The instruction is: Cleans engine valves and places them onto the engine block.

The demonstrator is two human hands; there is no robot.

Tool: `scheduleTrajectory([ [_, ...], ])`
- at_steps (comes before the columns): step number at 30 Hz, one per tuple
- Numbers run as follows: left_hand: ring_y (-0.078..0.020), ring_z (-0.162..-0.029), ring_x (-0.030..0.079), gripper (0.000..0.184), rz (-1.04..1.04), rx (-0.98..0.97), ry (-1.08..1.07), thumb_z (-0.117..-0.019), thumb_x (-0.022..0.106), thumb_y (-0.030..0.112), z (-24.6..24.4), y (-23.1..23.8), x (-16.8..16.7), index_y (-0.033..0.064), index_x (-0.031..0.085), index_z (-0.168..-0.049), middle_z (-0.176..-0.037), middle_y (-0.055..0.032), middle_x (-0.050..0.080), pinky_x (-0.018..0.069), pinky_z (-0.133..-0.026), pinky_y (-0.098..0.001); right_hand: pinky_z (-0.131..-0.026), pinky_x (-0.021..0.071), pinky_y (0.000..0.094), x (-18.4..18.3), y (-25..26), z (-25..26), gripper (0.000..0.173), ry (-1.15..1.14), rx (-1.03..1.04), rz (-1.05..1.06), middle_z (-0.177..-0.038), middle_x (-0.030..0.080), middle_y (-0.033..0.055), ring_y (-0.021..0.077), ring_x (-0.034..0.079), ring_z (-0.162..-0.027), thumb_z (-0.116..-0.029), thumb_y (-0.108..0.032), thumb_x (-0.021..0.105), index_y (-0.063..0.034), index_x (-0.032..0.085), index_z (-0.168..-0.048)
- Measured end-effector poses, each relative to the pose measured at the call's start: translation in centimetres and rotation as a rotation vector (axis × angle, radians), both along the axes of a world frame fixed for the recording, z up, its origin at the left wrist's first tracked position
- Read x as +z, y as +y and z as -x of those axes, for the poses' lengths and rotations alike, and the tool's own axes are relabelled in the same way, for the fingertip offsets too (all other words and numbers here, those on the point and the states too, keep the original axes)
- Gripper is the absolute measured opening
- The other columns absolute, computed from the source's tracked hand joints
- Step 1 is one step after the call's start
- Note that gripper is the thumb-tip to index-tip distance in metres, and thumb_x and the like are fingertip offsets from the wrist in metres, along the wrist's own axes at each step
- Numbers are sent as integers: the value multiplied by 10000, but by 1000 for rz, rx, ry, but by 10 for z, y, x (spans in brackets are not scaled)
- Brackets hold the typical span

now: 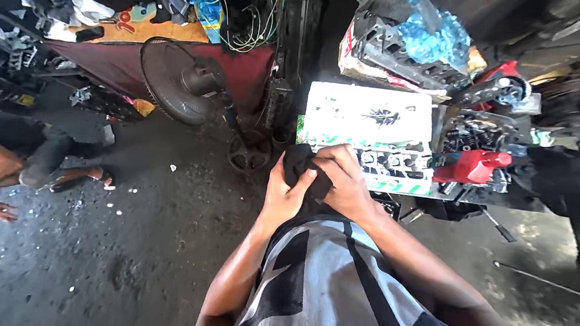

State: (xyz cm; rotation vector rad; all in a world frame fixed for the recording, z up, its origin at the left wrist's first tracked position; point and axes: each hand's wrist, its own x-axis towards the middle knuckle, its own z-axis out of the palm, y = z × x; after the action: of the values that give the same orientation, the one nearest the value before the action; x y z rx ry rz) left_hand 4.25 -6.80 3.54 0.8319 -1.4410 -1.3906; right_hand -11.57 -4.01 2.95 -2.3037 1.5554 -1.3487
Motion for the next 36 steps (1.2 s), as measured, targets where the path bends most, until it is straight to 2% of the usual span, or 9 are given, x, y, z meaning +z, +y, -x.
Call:
scheduleTrajectory([
  [4, 19, -850, 669, 171, 12, 121, -18, -966, 519, 44, 3, 3, -8, -7, 640, -1075, -901, 40, 701, 583, -824, -224, -891, 525, 318, -7, 4, -3, 244, -32, 23, -43, -1046, 666, 158, 241, 617, -996, -877, -183, 755, -1, 690, -1025],
  [7, -3, -801, 686, 184, -231, 170, 47, -979, 471, 41, 3, 4, 1, 35, 633, -1066, -853, 61, 708, 601, -787, -242, -948, 524, 282, -9, 9, 3, 304, -158, 160, -165, -1077, 669, 136, 185, 623, -1058, -905, -243, 761, -5, 685, -1077],
  [12, -53, -871, 718, 213, -479, 238, 356, -1082, 425, 218, -14, 2, -3, 100, 568, -1187, -923, 35, 737, 622, -816, -275, -913, 575, 295, -8, 9, 18, 387, -941, 529, -378, -1216, 681, -5, 97, 655, -1073, -950, -405, 723, -146, 697, -1237],
  [15, -73, -911, 730, 343, -474, 106, 674, -1080, 371, 249, -25, 3, -8, 196, 707, -1028, -954, 14, 770, 618, -819, -292, -873, 579, 306, -1, 7, 24, 356, -1207, 720, -373, -1220, 698, 19, 133, 677, -1032, -964, -393, 698, -211, 701, -1270],
  [19, -65, -990, 720, 242, -310, -76, 805, -1008, 559, 312, -39, 8, -12, 199, 765, -1065, -1031, 14, 774, 592, -885, -269, -873, 574, 305, 0, 8, 25, 351, -1213, 779, -375, -1221, 697, 30, 134, 675, -1031, -967, -379, 697, -201, 705, -1270],
  [25, -70, -1031, 712, 218, -201, -138, 793, -1001, 595, 228, -42, 13, -15, 182, 746, -1151, -1094, 7, 766, 582, -923, -272, -902, 577, 279, 7, 9, 34, 375, -1020, 727, -353, -1269, 657, 0, 105, 659, -1071, -956, -288, 735, -192, 670, -1312],
  [32, 59, -1144, 623, 342, 123, -86, 355, -1000, 639, 280, -28, 27, -5, 325, 637, -1339, -1274, 186, 680, 523, -987, -175, -961, 592, 374, 23, 8, 56, 342, -775, 610, -275, -1241, 688, 73, 190, 672, -1148, -939, -217, 762, -108, 657, -1246],
  [34, -2, -1329, 490, 442, 427, -57, 38, -978, 674, 363, -24, 21, -2, 306, 558, -1401, -1468, 153, 513, 434, -1120, -246, -946, 596, 356, 22, 9, 60, 346, -722, 570, -279, -1209, 700, 76, 164, 681, -1111, -948, -241, 753, -67, 659, -1233],
  [36, -45, -1334, 459, 370, 662, -28, -263, -955, 665, 416, -16, 14, 9, 237, 574, -1266, -1434, 31, 455, 416, -1118, -250, -926, 596, 319, 23, 11, 61, 352, -625, 527, -290, -1160, 698, 75, 119, 676, -1070, -959, -270, 740, -23, 671, -1200],
])
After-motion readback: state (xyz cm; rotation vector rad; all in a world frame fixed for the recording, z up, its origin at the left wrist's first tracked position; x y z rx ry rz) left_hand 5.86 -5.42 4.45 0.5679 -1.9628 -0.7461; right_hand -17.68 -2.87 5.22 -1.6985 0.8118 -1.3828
